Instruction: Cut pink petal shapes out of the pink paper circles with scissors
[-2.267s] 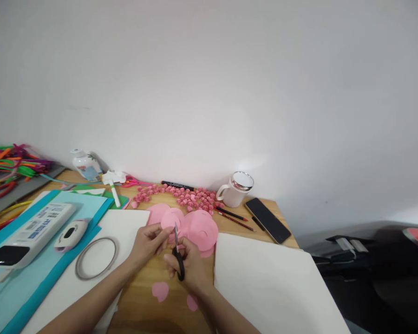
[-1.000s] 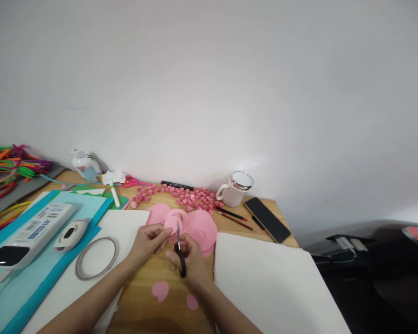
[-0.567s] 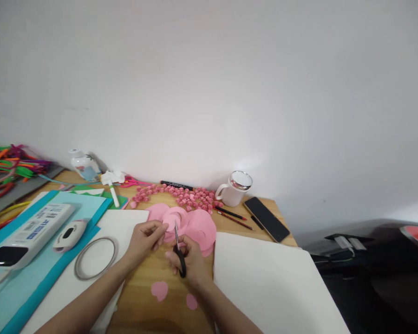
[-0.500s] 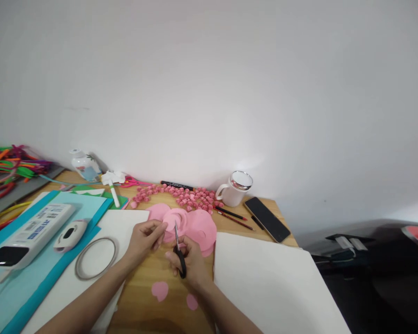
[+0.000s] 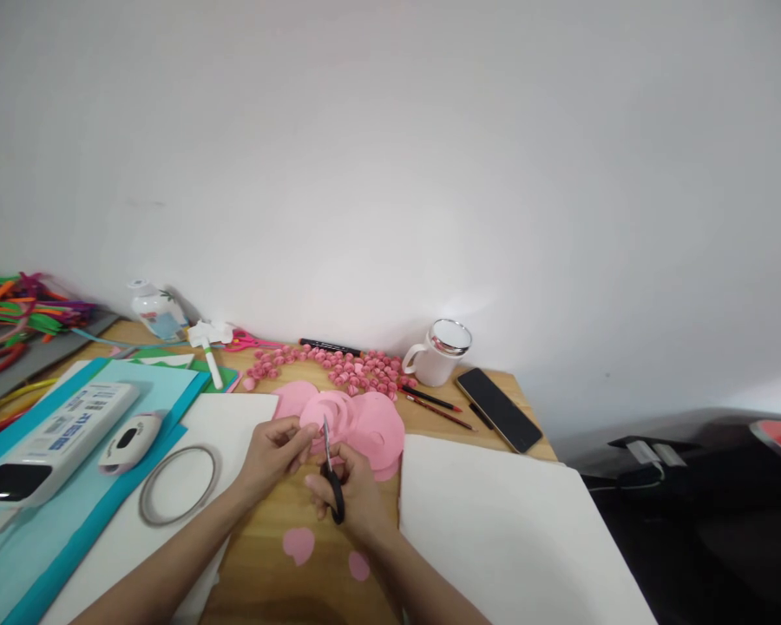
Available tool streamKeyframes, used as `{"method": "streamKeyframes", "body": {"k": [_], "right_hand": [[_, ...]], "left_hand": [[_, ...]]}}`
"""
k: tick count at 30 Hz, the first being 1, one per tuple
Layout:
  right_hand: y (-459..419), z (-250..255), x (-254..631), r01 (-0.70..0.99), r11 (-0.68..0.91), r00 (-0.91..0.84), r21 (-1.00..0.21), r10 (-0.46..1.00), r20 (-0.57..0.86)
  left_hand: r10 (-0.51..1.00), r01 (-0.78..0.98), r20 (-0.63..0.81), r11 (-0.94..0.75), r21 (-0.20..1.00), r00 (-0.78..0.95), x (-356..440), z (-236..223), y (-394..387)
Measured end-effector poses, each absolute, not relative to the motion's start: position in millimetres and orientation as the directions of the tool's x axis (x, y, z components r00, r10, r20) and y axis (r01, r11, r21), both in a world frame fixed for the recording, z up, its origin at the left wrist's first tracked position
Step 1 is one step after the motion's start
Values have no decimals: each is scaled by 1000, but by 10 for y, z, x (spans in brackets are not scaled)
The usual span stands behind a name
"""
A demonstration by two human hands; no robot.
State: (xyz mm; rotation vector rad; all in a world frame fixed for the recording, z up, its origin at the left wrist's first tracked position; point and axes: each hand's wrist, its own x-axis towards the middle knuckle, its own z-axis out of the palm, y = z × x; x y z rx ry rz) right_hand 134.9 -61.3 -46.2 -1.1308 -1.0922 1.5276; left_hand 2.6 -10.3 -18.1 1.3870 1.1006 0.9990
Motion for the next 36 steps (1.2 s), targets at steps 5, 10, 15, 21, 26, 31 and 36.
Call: {"method": "streamKeyframes", "body": {"k": [5,10,15,21,26,31,36], "right_hand": [[-590,-492,1367,-168,-151,-149,-974,981,-126],[-553,-463,1387,-158,-143,-153,-977,981,-119],[-540,-406,1400,-170,-130,-130,-977,985,-109],[-548,-410,1406,-169,-151,-125,-974,983,-131],[-552,-453,1404,-174,-196,-124,-965,976,-176],[-553,-460,1402,-167,-208,-124,-964,974,-189],[-570,-483,1397,-154,-224,-149,-962,968,-202]], "left_hand": [[955,76,-24,2,997,294,21,-182,-91],[935,73,-33,8,997,354,16,-197,-85],[926,76,-46,19,997,374,20,-173,-90],[946,47,-41,27,999,322,30,-189,-85],[956,28,-26,18,999,293,15,-179,-76],[964,29,18,-27,999,266,4,-172,-63],[980,12,12,-14,1000,200,-12,-179,-43]]}}
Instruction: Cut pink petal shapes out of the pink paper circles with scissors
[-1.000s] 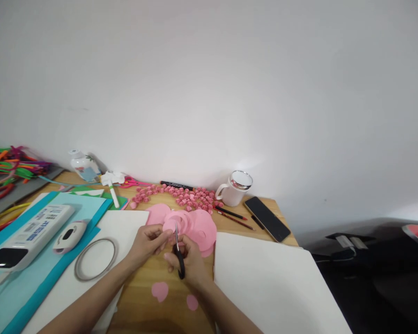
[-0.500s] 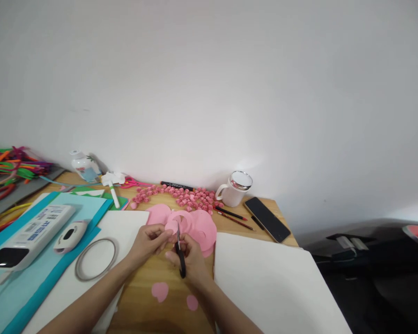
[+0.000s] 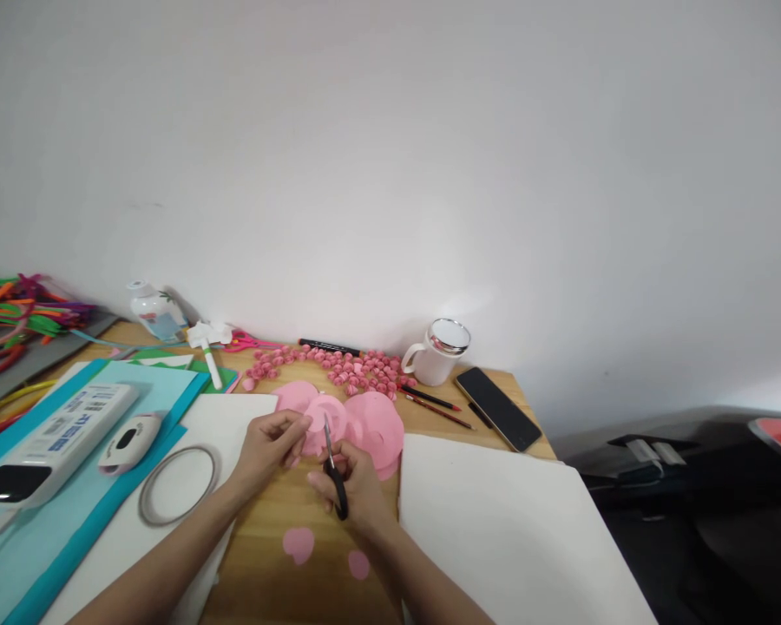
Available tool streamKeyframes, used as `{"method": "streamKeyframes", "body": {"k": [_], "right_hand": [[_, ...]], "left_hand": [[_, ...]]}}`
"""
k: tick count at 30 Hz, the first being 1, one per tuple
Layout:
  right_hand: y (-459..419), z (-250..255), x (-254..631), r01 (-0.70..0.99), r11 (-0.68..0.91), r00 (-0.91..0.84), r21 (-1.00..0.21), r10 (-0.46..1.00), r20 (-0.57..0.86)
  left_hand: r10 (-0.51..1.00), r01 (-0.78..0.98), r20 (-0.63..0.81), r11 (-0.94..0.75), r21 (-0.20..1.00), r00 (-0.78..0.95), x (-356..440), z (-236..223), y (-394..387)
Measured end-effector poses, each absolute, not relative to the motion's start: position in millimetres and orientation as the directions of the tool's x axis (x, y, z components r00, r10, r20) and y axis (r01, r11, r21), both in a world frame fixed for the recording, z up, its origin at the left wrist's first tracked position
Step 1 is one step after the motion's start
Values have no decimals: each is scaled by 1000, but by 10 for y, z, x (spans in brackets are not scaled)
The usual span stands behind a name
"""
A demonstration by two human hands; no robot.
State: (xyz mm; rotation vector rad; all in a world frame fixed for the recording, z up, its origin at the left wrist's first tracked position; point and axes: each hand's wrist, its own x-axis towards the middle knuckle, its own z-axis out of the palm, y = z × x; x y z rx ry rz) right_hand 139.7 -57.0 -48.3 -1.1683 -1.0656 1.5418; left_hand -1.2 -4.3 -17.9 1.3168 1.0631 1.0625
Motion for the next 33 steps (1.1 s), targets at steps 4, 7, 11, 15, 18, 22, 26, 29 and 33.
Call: {"method": "streamKeyframes", "body": {"k": [4,7,11,15,18,22,26,29,33], "right_hand": [[-591,-514,1393,-192,-223,-179,-956,966,-189],[-595,-513,1387,-183,-203,-144,-962,973,-178],[-593,-514,1369,-180,-186,-130,-966,978,-165],[-605,-500,1353,-155,-198,-146,-968,974,-176],[-601,-464,1358,-155,-206,-152,-966,971,-183],[-564,-432,1387,-173,-168,-148,-970,979,-144],[-538,-444,1405,-185,-171,-130,-968,980,-148],[-541,-439,1405,-188,-189,-139,-964,977,-164],[-552,-433,1404,-195,-197,-158,-961,973,-167]], "left_hand": [[989,-23,3,0,1000,151,-26,-198,-35],[987,6,11,-13,1000,159,-14,-202,-49],[979,89,32,-50,995,201,26,-181,-87],[978,92,56,-76,993,202,42,-162,-105],[975,92,43,-64,994,220,34,-159,-105],[957,110,12,-45,993,289,21,-162,-104],[946,105,-3,-33,994,324,13,-181,-96],[948,96,-9,-23,995,318,14,-190,-92],[959,77,3,-26,997,283,17,-172,-87]]}}
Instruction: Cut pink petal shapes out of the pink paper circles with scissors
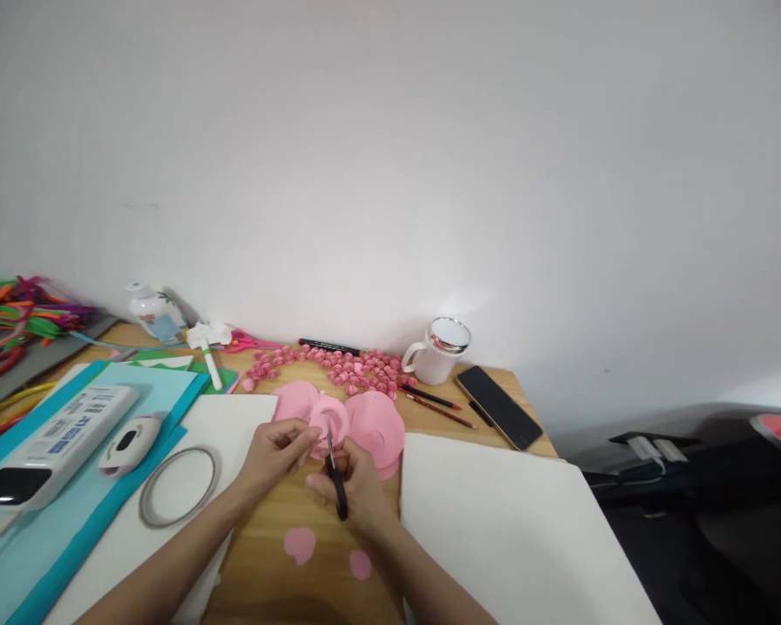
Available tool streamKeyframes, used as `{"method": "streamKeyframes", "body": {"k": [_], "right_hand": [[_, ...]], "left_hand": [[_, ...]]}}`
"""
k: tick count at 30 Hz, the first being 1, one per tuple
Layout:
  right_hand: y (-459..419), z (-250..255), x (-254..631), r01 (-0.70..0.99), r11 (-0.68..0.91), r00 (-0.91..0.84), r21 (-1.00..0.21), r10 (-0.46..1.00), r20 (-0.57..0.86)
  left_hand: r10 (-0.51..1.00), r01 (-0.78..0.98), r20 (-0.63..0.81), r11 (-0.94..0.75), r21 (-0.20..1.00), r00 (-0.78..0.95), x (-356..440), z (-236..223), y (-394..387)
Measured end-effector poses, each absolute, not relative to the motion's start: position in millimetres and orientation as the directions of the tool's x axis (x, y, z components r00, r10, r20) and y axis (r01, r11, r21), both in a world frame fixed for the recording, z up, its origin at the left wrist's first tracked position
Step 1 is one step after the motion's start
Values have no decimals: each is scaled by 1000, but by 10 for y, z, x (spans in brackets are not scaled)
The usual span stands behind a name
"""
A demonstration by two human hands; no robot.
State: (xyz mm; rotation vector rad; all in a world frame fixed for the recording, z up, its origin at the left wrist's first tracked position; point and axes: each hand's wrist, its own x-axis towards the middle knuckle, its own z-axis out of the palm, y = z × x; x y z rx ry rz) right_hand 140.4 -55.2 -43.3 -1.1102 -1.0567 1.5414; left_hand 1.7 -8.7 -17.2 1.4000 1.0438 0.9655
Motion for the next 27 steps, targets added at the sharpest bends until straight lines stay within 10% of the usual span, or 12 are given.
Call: {"method": "streamKeyframes", "body": {"k": [27], "right_hand": [[-554,-526,1385,-238,-201,-87,-950,979,-185]], "left_hand": [[965,107,54,-84,991,258,-24,-198,-55]]}}
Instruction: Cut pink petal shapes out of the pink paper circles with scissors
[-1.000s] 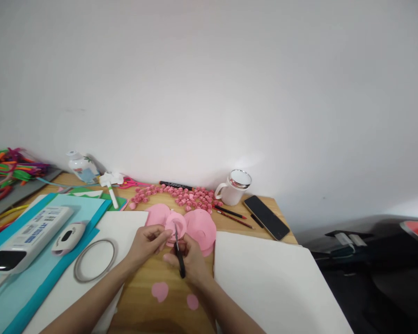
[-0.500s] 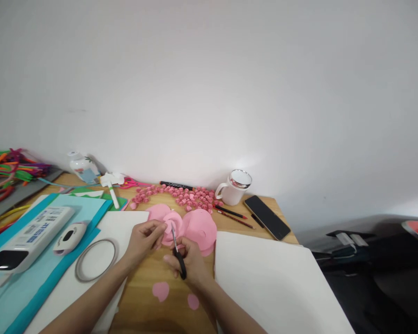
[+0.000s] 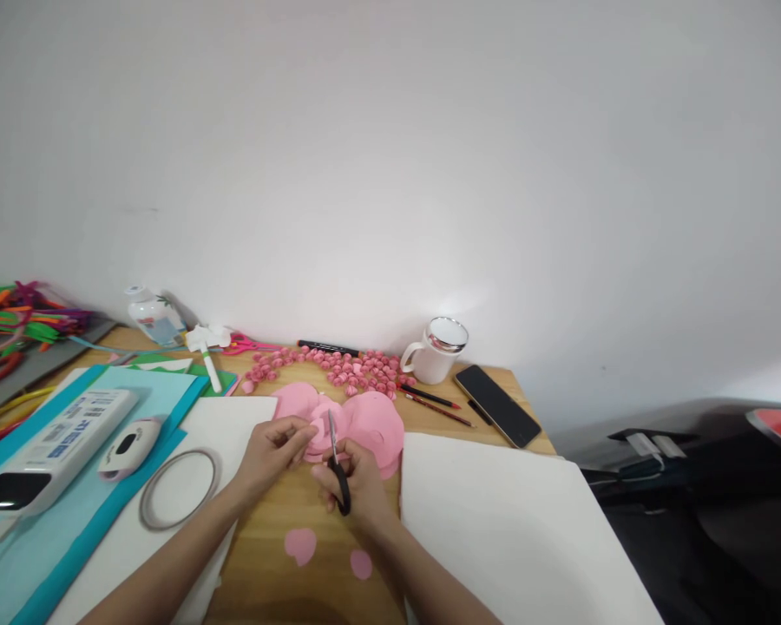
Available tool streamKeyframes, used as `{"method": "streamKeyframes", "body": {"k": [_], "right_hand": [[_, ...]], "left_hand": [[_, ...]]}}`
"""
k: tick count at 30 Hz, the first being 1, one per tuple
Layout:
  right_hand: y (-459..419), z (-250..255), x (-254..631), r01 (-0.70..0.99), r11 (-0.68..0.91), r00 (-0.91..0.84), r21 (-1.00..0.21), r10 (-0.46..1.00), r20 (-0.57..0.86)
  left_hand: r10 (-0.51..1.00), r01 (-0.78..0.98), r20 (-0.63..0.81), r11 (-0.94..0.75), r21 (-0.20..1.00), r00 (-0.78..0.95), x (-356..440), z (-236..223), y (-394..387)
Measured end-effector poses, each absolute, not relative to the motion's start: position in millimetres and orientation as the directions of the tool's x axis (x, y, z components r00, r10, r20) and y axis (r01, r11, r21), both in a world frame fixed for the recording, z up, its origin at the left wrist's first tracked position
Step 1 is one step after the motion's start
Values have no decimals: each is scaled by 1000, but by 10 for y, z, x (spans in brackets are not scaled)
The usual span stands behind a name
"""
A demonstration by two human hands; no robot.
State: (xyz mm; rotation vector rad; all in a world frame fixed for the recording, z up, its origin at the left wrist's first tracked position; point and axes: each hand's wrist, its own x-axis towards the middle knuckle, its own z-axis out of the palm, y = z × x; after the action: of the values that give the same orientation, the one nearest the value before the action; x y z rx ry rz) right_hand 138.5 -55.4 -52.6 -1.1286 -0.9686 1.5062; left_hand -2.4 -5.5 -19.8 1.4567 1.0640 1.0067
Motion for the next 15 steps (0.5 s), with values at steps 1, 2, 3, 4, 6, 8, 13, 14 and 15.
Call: {"method": "streamKeyframes", "body": {"k": [1,2,3,4,6,8,13,14,15], "right_hand": [[-545,-521,1392,-250,-172,-39,-953,985,-168],[-535,-508,1402,-260,-135,22,-956,989,-145],[-523,-490,1416,-266,-91,93,-960,989,-119],[-511,-471,1433,-267,-47,168,-963,981,-94],[-491,-445,1467,-242,18,291,-970,955,-55],[-479,-445,1494,-217,62,347,-974,938,-18],[-469,-447,1497,-172,176,418,-969,904,90],[-469,-427,1491,-164,190,427,-968,898,104],[-472,-400,1484,-161,194,431,-968,896,108]], "left_hand": [[964,88,49,-74,993,261,-34,-211,-46],[962,65,44,-64,996,269,-45,-225,-37],[960,41,40,-54,998,278,-55,-239,-27],[953,21,35,-44,999,302,-65,-252,-17],[947,-13,47,-46,999,317,-74,-272,5],[974,22,65,-72,997,218,-74,-290,29],[971,371,231,-191,909,-68,-106,-419,130],[961,465,274,-226,856,-38,-124,-463,156],[946,553,325,-274,787,7,-142,-509,181]]}}
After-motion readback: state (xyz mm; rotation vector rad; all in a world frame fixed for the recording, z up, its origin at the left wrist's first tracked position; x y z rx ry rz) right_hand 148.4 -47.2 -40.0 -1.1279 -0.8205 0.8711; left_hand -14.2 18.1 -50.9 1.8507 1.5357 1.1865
